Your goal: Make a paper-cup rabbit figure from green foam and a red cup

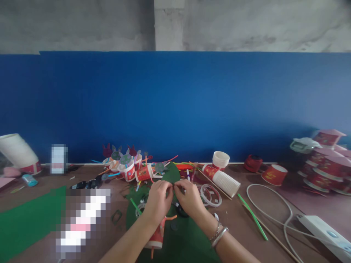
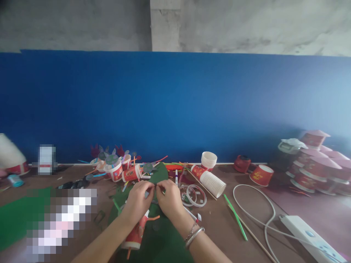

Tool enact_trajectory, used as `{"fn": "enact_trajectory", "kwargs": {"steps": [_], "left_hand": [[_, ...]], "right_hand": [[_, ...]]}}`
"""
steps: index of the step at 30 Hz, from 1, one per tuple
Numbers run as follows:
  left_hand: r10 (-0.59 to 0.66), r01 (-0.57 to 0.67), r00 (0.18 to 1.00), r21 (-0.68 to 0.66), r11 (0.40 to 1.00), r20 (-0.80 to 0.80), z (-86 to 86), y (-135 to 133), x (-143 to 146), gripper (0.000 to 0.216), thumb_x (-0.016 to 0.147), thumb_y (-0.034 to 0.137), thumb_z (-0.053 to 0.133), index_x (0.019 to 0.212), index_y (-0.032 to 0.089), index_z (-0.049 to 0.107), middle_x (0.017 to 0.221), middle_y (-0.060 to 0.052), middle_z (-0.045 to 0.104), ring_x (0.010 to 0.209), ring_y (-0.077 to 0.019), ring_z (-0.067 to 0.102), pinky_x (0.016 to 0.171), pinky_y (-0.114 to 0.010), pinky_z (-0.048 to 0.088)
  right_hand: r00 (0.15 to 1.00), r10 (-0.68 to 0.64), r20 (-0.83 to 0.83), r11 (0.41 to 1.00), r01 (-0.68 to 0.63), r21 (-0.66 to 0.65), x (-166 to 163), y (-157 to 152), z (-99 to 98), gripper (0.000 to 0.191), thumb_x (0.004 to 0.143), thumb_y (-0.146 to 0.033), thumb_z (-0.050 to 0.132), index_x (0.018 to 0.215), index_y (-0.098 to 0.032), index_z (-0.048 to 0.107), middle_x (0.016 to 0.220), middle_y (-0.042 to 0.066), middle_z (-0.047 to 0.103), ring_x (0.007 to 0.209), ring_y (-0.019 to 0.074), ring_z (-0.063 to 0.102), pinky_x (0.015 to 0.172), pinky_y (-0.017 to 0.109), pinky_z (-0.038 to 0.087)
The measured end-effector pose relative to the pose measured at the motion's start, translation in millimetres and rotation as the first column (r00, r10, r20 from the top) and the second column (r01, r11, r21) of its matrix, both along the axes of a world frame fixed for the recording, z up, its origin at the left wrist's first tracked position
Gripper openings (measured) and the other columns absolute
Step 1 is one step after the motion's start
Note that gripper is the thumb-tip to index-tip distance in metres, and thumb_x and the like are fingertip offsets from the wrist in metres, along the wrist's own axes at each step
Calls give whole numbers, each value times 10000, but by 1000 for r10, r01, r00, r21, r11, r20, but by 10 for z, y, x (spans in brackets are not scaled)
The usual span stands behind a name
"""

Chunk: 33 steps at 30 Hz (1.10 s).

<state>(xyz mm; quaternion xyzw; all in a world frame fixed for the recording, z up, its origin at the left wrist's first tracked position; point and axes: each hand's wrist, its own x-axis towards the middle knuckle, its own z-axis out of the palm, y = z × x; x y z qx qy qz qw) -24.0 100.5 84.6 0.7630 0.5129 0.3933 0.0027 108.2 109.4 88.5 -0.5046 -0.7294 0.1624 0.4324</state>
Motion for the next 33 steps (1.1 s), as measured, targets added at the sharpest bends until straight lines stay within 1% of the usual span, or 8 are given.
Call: {"fn": "enact_trajectory", "kwargs": {"steps": [9, 16, 18, 20, 23, 26, 30, 33], "left_hand": [[-37, 37, 997, -2, 999, 70, 15, 17, -30, 128, 775, 106, 484, 734, 186, 576, 707, -26, 628, 707, -170, 587, 673, -284, 453], [-17, 54, 990, 275, 960, -137, 18, 64, -121, 155, 809, 95, 467, 790, 193, 585, 787, -36, 648, 799, -184, 582, 756, -329, 419], [-1, 65, 980, 310, 949, -200, 17, 64, -134, 164, 819, 98, 469, 820, 202, 596, 811, -31, 654, 819, -186, 581, 779, -340, 401], [5, 71, 973, 323, 944, -229, 15, 51, -136, 169, 826, 104, 472, 849, 208, 604, 826, -27, 658, 828, -183, 576, 802, -346, 386], [0, 82, 970, 327, 941, -243, 11, 20, -128, 163, 834, 114, 477, 864, 205, 608, 840, -26, 662, 845, -181, 567, 839, -352, 370], [-25, 105, 970, 321, 941, -244, 13, -5, -117, 160, 832, 120, 482, 854, 208, 613, 836, -23, 665, 850, -185, 568, 860, -361, 364], [-74, 76, 997, 239, 968, -16, 46, -1, -105, 186, 806, 141, 495, 946, 206, 599, 893, -39, 659, 895, -194, 570, 864, -362, 375], [-70, 69, 952, 12, 998, 299, 87, 29, -101, 151, 805, 233, 504, 917, 184, 592, 904, -57, 637, 888, -197, 566, 810, -329, 411]], "right_hand": [[998, -3, -58, 998, -1, -70, 69, 55, 28, 171, 729, -167, 491, 667, -183, 650, 656, 25, 662, 635, 163, 587, 598, 239, 432], [961, -163, 223, 983, 177, -43, 312, 197, -18, 258, 725, -161, 500, 470, -188, 537, 494, 30, 584, 486, 146, 512, 505, 246, 340], [981, -135, 143, 987, 146, -73, 313, 204, -8, 170, 695, -152, 522, 538, -184, 579, 560, 35, 616, 542, 154, 539, 531, 245, 363], [997, -47, -56, 977, 34, -212, 270, 188, 29, 111, 706, -196, 527, 659, -174, 625, 635, 32, 641, 581, 151, 555, 531, 233, 382], [938, 22, -346, 881, -181, -438, 175, 144, 90, 277, 773, -348, 490, 609, -154, 602, 563, 18, 602, 510, 122, 510, 474, 212, 350], [871, -14, -490, 825, -267, -499, 116, 116, 107, 280, 739, -367, 532, 571, -147, 576, 522, 2, 568, 468, 95, 452, 453, 203, 301], [834, -46, -550, 836, -269, -479, 129, 116, 105, 212, 706, -330, 561, 606, -144, 586, 540, -8, 569, 474, 86, 435, 471, 206, 290], [853, -12, -522, 867, -251, -431, 154, 115, 131, 200, 707, -316, 575, 613, -140, 595, 556, -5, 573, 515, 96, 460, 505, 214, 311]]}}
